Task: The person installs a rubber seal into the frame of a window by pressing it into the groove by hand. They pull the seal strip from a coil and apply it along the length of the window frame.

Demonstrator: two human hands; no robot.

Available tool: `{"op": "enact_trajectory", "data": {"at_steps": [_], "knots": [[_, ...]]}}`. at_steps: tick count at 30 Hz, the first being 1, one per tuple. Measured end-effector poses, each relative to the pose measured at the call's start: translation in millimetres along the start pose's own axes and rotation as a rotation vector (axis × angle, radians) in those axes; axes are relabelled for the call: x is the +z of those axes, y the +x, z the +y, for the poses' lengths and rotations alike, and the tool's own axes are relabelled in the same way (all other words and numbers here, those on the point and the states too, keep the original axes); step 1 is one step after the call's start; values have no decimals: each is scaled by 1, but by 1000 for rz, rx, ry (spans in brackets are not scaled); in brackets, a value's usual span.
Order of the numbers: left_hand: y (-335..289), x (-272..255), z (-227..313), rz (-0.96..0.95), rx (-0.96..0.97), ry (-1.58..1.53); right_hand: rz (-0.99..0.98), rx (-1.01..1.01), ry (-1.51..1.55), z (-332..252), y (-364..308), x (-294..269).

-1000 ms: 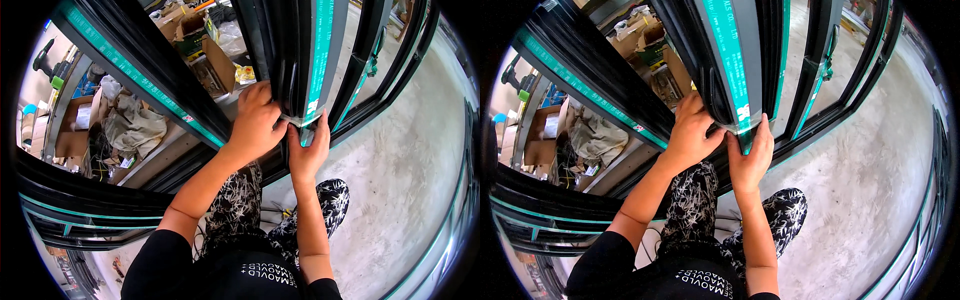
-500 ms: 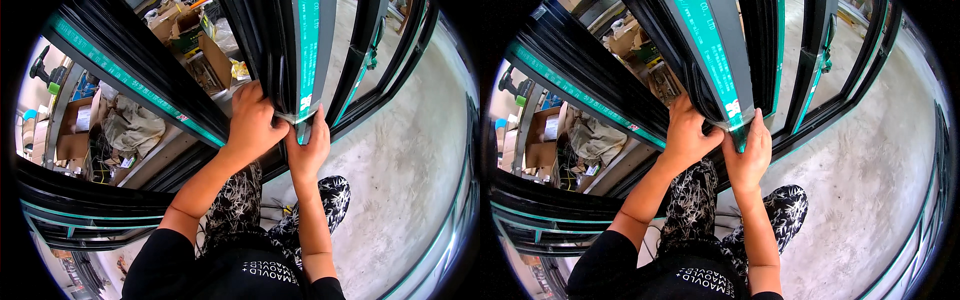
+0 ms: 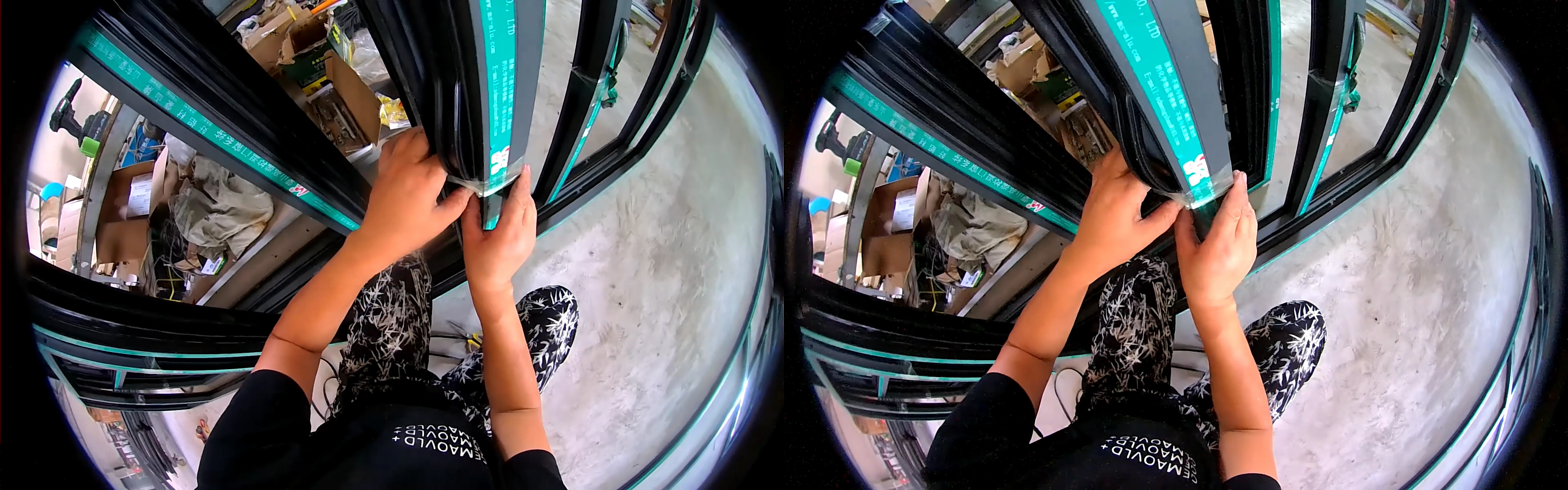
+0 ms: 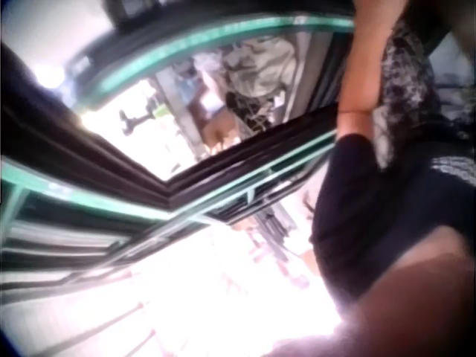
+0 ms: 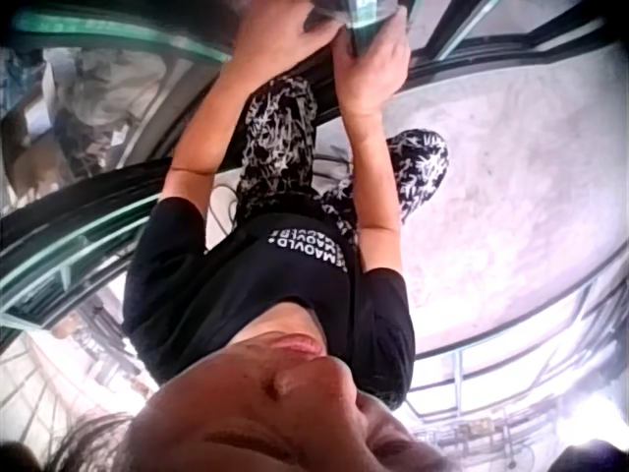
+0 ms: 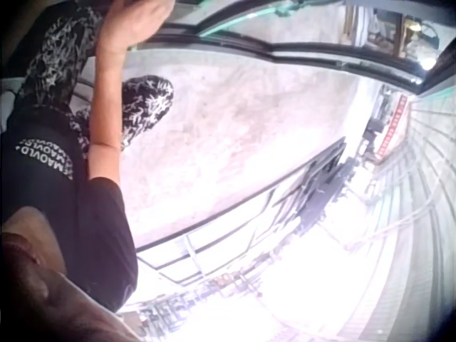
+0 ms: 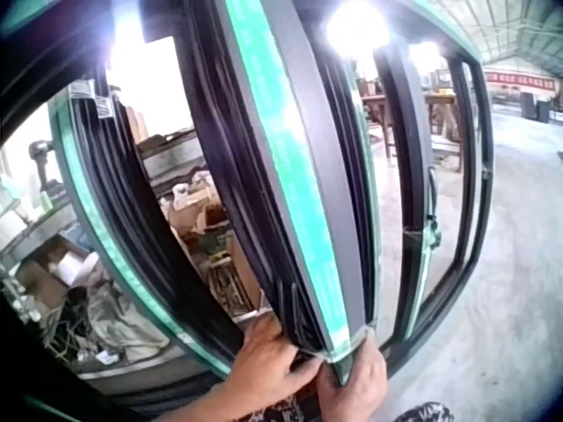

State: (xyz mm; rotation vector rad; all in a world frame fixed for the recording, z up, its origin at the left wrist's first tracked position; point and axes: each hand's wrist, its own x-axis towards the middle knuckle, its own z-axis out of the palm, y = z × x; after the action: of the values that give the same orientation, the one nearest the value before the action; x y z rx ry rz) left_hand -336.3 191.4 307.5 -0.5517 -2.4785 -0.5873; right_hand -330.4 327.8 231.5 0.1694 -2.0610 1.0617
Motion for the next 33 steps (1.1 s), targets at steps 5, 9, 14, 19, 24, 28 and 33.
{"op": "enact_trajectory", "data": {"at_steps": [5, 9, 14, 19, 24, 28, 33], "knots": [[-4, 4, -6, 67, 46, 95, -77, 59, 56, -2, -2, -4], [-2, 12, -8, 143, 81, 86, -38, 8, -8, 1, 1, 1], [-4, 6, -5, 117, 76, 65, -53, -28, 27, 2, -2, -5], [-3, 11, -8, 69, 3, -16, -54, 5, -24, 4, -4, -2], [-4, 10, -8, 66, 21, -35, -11, -33, 18, 6, -5, -3], [-6, 2, -3, 52, 9, -3, -51, 15, -31, 2, -3, -4], [5, -48, 22, 187, -57, -128, -70, 19, -21, 4, -2, -11]]}}
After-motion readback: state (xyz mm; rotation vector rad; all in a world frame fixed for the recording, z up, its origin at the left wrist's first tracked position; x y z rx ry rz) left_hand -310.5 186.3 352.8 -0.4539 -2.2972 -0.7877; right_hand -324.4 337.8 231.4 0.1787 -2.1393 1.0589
